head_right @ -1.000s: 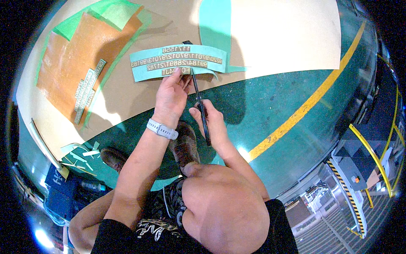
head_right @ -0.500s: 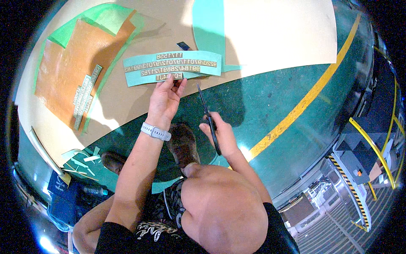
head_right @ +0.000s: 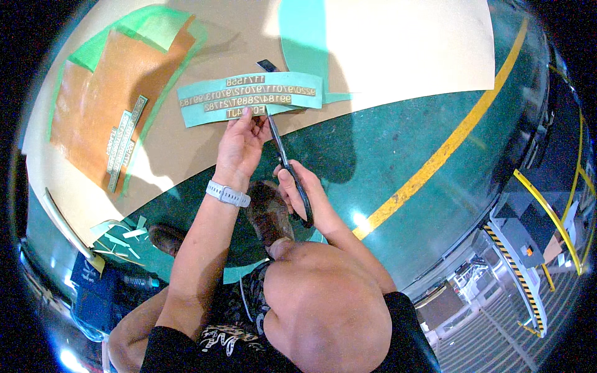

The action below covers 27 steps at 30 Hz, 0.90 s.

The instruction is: The person cuts out text-bearing stencils from a green sheet of material using scissors.

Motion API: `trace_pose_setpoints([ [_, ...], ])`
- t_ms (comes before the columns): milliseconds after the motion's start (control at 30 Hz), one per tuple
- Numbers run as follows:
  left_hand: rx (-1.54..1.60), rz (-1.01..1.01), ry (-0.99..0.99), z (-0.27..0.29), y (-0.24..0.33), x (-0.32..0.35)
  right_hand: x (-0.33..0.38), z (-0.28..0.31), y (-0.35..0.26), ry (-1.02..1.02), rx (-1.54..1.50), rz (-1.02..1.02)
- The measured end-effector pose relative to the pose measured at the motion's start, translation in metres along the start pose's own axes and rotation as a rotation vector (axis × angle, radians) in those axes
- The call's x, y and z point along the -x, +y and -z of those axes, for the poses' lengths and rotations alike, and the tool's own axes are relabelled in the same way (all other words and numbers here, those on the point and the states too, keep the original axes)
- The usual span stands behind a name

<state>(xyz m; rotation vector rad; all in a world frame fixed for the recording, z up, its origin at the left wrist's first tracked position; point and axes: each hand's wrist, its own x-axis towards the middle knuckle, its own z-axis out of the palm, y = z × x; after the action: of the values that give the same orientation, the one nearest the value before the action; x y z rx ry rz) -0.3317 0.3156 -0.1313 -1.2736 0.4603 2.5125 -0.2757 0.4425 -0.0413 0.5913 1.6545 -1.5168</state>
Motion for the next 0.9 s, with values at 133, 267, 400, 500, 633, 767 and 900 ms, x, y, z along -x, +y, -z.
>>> trace_pose_setpoints([
  [133,0.009,0.008,-0.005,-0.001,0.001,0.000,-0.003,-0.001,-0.001,0.013,-0.002,-0.005],
  [267,0.002,0.006,0.008,-0.002,0.000,0.000,-0.008,-0.004,-0.007,0.046,0.023,0.006],
  [400,-0.028,-0.007,0.016,0.006,-0.003,-0.004,-0.010,-0.007,-0.010,0.044,0.016,-0.007],
  [500,-0.079,0.000,0.043,0.007,-0.004,-0.005,-0.011,-0.006,-0.009,0.050,0.024,-0.011],
  [633,-0.047,0.006,0.061,0.004,-0.005,-0.002,-0.012,-0.006,-0.006,0.050,0.049,0.005],
  [767,0.032,0.014,0.006,-0.002,-0.005,-0.001,-0.015,-0.006,-0.002,0.064,0.089,0.045],
  [900,0.045,0.027,0.012,-0.005,-0.005,0.001,-0.017,-0.006,0.003,0.092,0.092,0.069],
])
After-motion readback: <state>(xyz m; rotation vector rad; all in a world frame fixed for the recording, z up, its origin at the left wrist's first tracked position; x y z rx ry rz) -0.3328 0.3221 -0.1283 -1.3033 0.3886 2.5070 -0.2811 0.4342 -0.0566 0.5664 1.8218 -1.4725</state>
